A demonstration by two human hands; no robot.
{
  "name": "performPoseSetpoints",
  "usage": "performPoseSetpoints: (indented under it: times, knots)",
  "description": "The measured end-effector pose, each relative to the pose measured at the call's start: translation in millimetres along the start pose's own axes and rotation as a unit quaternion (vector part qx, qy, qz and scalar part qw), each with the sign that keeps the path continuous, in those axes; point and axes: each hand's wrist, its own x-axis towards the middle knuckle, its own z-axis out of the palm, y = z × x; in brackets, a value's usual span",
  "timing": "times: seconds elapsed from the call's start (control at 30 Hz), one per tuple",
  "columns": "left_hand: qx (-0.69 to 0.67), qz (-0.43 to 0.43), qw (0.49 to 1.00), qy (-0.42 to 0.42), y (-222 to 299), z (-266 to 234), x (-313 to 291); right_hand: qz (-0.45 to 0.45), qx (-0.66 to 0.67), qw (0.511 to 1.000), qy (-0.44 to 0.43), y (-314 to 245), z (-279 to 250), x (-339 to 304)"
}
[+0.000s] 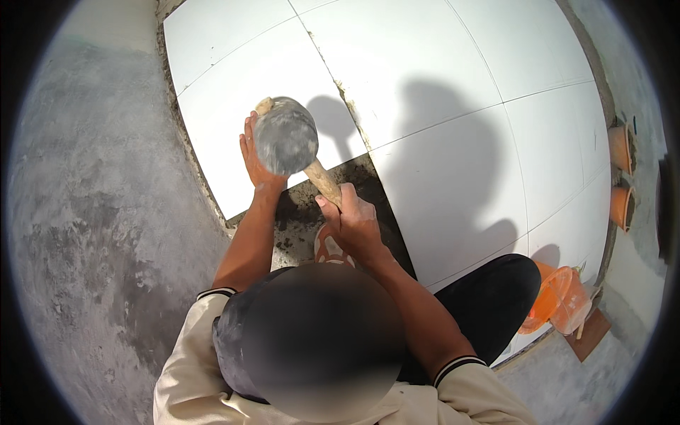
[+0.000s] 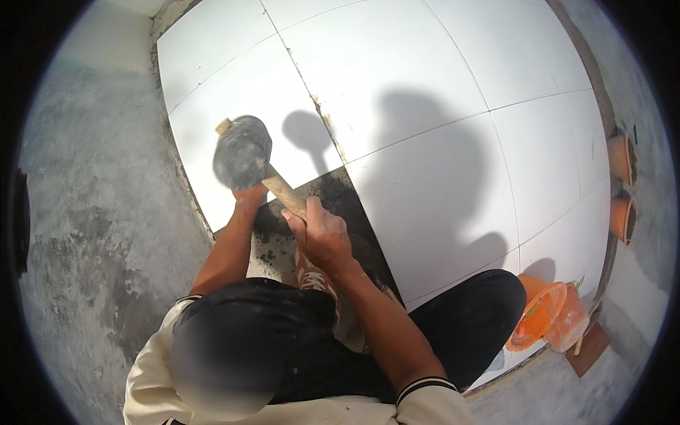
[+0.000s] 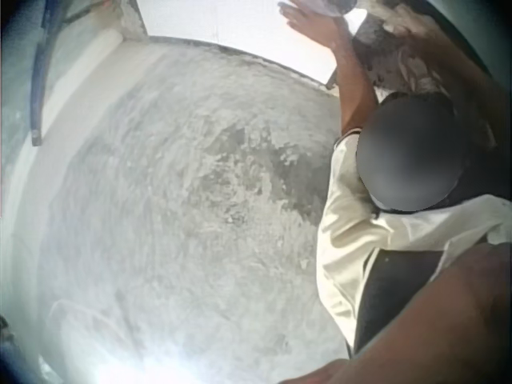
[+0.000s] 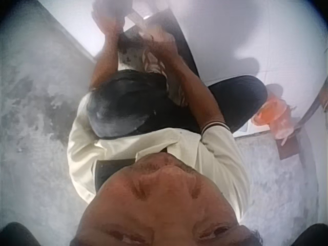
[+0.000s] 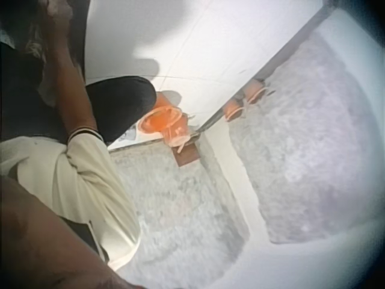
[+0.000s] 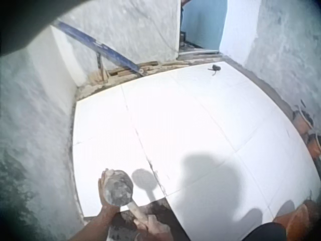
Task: The person spreads cement on a tile, places it on the floor, and taps it into place with a rubber mallet. They then scrape excess cement from the edges and wipe the tile surface with a sponge.
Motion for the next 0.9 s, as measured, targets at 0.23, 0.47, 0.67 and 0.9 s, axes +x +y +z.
performPoseSetpoints:
  times: [0.23,0.47,0.67,0.9]
  knots:
    - [0.142,-0.004,0.989,0.041,45,-9,19,0.102,-0.015,0.994,-0.024,26,21,28]
    - [0.164,0.046,0.985,-0.034,45,-24,43,0.086,0.054,0.995,0.005,-6,34,105]
    - [0.135,0.025,0.990,-0.023,51,-20,48,0.119,0.050,0.991,0.035,2,70,158]
    - [0.161,-0.001,0.987,-0.029,46,-22,44,0.103,0.059,0.993,-0.009,-20,65,172]
